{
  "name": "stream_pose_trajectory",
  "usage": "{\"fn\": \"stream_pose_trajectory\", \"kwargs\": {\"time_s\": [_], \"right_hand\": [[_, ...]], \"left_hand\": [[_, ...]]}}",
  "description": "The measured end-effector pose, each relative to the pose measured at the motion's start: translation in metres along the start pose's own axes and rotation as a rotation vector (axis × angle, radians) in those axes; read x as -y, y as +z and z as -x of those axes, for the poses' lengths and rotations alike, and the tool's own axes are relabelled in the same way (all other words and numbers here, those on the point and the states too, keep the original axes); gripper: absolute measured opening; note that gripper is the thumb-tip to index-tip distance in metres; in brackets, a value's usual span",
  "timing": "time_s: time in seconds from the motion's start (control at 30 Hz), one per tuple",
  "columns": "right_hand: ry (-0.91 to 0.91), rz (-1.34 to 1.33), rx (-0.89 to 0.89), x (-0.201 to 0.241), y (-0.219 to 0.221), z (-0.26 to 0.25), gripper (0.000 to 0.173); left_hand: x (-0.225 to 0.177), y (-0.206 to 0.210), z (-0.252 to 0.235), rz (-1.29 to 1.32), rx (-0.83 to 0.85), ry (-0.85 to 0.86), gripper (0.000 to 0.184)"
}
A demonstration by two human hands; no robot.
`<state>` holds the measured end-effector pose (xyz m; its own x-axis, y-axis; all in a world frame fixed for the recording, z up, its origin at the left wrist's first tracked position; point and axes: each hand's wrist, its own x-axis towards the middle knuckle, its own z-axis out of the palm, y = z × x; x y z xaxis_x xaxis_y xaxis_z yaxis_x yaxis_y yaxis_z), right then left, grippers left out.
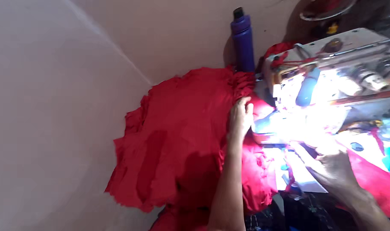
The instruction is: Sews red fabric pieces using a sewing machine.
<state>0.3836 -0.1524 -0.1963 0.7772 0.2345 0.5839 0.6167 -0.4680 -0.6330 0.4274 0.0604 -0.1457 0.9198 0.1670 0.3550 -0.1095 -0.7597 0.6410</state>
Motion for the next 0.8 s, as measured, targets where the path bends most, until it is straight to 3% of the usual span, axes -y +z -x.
{"fn": "stream_pose_trajectory", "kwargs": {"time_s": [0.2,0.3,0.37,0.5,0.8], "right_hand": [[-0.136,-0.185,0.214,0.024,0.009,0.030,0.033],[-0.133,-0.269,0.339,0.040,0.018,0.039,0.033],[-0.173,-0.300,0.385,0.054,0.025,0.040,0.031],[-0.331,-0.337,0.444,0.085,0.041,0.039,0.029],[-0.486,-0.321,0.572,0.117,0.061,0.046,0.031]], "left_hand": [[-0.007,-0.021,0.154,-0.071,-0.454,0.203,0.017],[0.025,-0.042,0.223,-0.177,-0.579,0.227,0.008],[0.054,-0.058,0.249,-0.347,-0.614,0.188,0.012],[0.093,-0.076,0.265,-0.577,-0.679,0.138,0.011],[0.107,-0.066,0.270,-0.514,-0.746,0.183,0.013]]}}
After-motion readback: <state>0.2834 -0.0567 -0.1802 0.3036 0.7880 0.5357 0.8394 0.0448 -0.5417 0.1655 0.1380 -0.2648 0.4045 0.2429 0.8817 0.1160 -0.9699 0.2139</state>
